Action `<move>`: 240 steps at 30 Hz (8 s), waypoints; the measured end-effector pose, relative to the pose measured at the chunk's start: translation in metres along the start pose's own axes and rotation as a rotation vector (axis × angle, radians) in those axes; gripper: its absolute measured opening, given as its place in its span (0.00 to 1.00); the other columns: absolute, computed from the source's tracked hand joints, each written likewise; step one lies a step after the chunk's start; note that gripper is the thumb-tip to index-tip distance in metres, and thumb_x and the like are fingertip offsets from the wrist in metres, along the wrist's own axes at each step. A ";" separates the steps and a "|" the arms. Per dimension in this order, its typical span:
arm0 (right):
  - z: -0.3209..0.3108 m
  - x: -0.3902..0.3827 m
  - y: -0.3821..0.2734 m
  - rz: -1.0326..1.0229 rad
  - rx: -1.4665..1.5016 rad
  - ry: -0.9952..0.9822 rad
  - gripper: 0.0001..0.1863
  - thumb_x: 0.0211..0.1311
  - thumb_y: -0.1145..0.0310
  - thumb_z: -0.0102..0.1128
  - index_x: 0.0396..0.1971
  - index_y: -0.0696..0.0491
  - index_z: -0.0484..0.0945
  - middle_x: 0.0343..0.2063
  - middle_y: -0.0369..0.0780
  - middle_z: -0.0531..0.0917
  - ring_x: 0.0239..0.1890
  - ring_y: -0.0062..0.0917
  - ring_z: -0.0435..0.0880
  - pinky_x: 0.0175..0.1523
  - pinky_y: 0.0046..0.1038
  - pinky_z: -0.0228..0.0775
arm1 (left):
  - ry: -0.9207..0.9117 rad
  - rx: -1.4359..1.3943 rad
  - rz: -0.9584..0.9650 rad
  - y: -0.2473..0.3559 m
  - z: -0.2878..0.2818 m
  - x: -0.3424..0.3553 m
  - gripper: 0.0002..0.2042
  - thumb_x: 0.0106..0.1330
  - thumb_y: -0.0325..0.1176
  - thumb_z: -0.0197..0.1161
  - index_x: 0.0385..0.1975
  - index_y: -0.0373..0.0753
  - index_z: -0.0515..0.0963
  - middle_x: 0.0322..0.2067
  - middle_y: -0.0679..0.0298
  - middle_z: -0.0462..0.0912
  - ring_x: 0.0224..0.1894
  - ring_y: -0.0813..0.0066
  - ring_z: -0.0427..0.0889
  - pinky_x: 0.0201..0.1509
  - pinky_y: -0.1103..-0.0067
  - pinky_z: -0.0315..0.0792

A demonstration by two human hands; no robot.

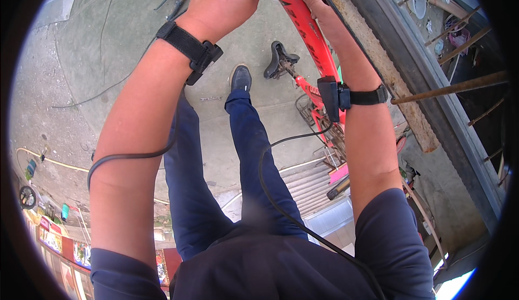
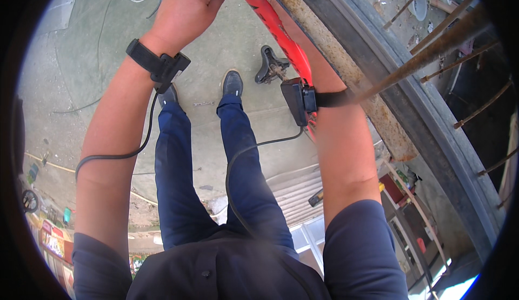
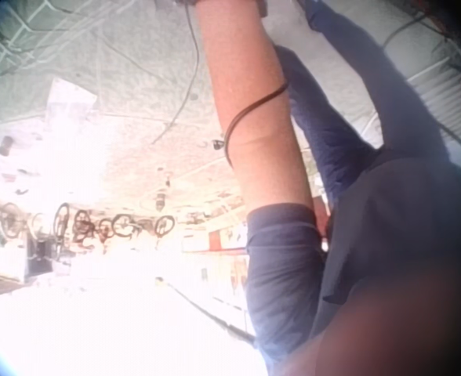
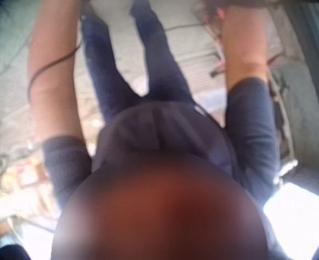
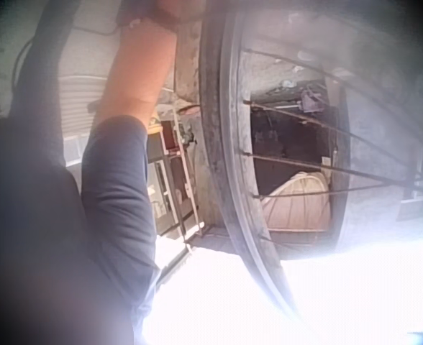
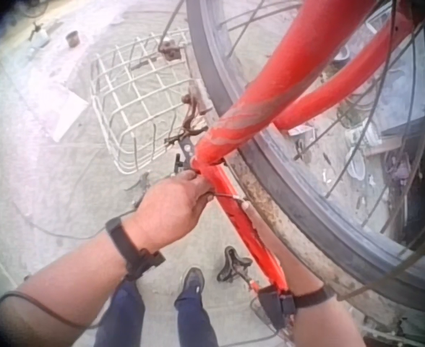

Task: The person routes a brake cable along the frame of a red bicycle, threads it through the brake caliper, and uses pliers to crimp a ferrule onto the cable end. The person then pulls the cable taut and secures it near the rear wheel.

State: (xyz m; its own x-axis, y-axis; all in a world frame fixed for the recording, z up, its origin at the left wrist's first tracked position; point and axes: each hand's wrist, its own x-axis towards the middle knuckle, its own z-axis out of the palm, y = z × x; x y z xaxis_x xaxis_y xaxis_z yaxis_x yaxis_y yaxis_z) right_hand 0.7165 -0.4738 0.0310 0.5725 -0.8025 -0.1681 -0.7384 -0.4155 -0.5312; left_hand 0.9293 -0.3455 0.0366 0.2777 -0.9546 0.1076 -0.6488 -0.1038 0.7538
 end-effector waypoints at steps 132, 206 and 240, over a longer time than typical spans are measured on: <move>-0.321 -0.382 -0.243 0.156 1.404 0.343 0.22 0.80 0.55 0.50 0.51 0.62 0.79 0.44 0.50 0.87 0.45 0.41 0.90 0.48 0.36 0.85 | 0.342 -1.453 -0.116 0.160 -0.566 0.026 0.04 0.78 0.24 0.54 0.47 0.33 0.72 0.32 0.66 0.74 0.32 0.79 0.75 0.37 0.82 0.77; -0.159 -0.427 -0.163 0.545 1.101 0.483 0.19 0.75 0.60 0.58 0.50 0.61 0.83 0.43 0.44 0.88 0.38 0.26 0.90 0.45 0.27 0.81 | -1.050 -0.335 -0.691 0.347 -0.112 -0.134 0.36 0.76 0.36 0.56 0.77 0.28 0.47 0.62 0.45 0.76 0.56 0.54 0.84 0.54 0.68 0.81; -0.077 -0.402 -0.213 0.423 0.263 0.137 0.21 0.68 0.71 0.53 0.60 0.43 0.80 0.55 0.38 0.83 0.53 0.39 0.85 0.56 0.40 0.78 | -1.360 -0.299 -0.732 0.265 -0.150 -0.166 0.30 0.80 0.44 0.52 0.74 0.32 0.57 0.59 0.50 0.80 0.54 0.60 0.85 0.53 0.69 0.79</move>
State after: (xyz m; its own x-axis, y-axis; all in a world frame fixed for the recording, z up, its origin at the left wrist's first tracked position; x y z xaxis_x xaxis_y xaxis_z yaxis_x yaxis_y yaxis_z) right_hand 0.6157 -0.0960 0.2759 0.1781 -0.9330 -0.3127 -0.7709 0.0652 -0.6336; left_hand 0.8173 -0.1726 0.3155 -0.4706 -0.2673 -0.8409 -0.4603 -0.7387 0.4924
